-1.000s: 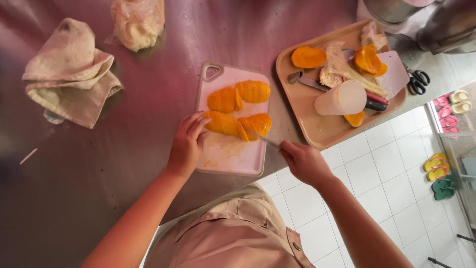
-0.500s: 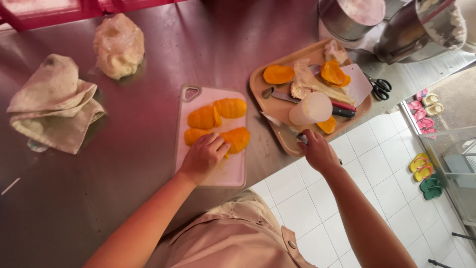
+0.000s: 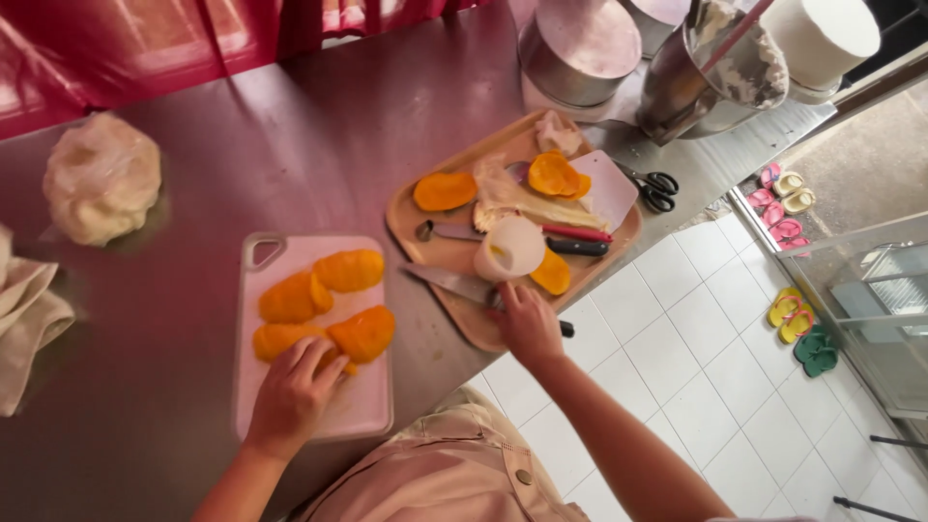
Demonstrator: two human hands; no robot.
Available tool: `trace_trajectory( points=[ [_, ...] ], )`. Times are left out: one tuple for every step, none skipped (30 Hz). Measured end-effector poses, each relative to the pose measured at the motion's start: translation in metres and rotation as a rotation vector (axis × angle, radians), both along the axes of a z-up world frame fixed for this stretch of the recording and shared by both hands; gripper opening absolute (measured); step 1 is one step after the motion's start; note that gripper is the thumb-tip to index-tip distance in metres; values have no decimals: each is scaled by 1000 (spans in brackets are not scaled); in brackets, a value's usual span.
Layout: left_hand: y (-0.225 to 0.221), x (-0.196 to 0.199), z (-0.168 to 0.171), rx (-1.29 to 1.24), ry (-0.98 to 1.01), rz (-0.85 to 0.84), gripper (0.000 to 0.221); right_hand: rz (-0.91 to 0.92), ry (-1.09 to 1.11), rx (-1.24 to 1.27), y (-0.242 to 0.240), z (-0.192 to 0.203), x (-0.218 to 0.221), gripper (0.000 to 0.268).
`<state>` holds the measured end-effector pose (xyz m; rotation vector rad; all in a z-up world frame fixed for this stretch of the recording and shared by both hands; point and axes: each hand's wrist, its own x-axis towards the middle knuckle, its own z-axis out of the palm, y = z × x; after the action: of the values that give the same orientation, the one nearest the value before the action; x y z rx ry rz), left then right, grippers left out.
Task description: The person slices peeled mango flesh into thin pieces on a cutting board with a knife, briefly presses a slice into a small cup, then carries the board to a frosted cake and arranges the mango slices by hand in a curved row along the cake's top edge.
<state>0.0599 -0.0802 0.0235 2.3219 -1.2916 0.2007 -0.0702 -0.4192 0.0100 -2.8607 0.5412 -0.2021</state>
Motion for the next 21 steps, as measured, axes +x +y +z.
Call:
trace_trajectory(
  points=[
    [-2, -3, -1, 7, -19, 20, 28, 30, -74, 9, 0, 3, -4, 36],
    [-4, -5, -2, 13, -38, 41, 26, 59, -148, 18, 0, 7, -10, 34],
    [-6, -8, -2, 10, -44, 63, 26, 89, -220, 28, -1, 12, -16, 33],
    [-6, -10, -2, 6, -50, 85, 26, 112, -223, 73, -7, 17, -21, 32],
    [-8, -13, -1, 2, -55, 107, 26, 133, -225, 116, -15, 23, -29, 31],
    [-10, -15, 0, -2, -45, 137, 27, 155, -227, 160, -25, 27, -34, 30],
    [-10, -18, 2, -3, -35, 170, 29, 141, -255, 148, -36, 30, -38, 29],
    [-12, -20, 5, -4, -25, 204, 30, 127, -282, 137, -48, 33, -43, 27],
    [-16, -22, 10, 1, -21, 231, 33, 116, -313, 125, -61, 35, -46, 26],
    [-20, -24, 15, 7, -18, 258, 37, 60, -319, 152, -75, 38, -48, 27],
    [-24, -25, 24, 15, -16, 289, 40, 8, -325, 182, -90, 41, -47, 27],
    [-31, -25, 31, -34, 1, 314, 41, -44, -330, 212, -102, 43, -44, 28],
    [-43, -24, 38, -84, 20, 340, 42, -63, -283, 229, -113, 45, -40, 32],
    [-57, -22, 44, -134, 38, 366, 44, -81, -237, 245, -124, 47, -35, 35],
    [-74, -18, 51, -159, 39, 356, 44, -100, -192, 256, -133, 48, -28, 39],
    [-92, -13, 58, -185, 39, 346, 45, -44, -169, 215, -138, 46, -20, 48],
    [-111, -10, 64, -221, 39, 313, 46, 14, -140, 171, -140, 43, -13, 58],
    [-130, -6, 69, -257, 39, 279, 47, 72, -111, 128, -139, 39, -8, 68],
    [-148, -4, 73, -279, 38, 254, 48, 57, -40, 141, -137, 33, -5, 72],
    [-165, -2, 77, -300, 37, 229, 48, 42, 31, 152, -131, 25, 0, 77],
    [-180, -1, 80, -329, 45, 212, 47, 32, 101, 160, -128, 17, 4, 82]
  ],
)
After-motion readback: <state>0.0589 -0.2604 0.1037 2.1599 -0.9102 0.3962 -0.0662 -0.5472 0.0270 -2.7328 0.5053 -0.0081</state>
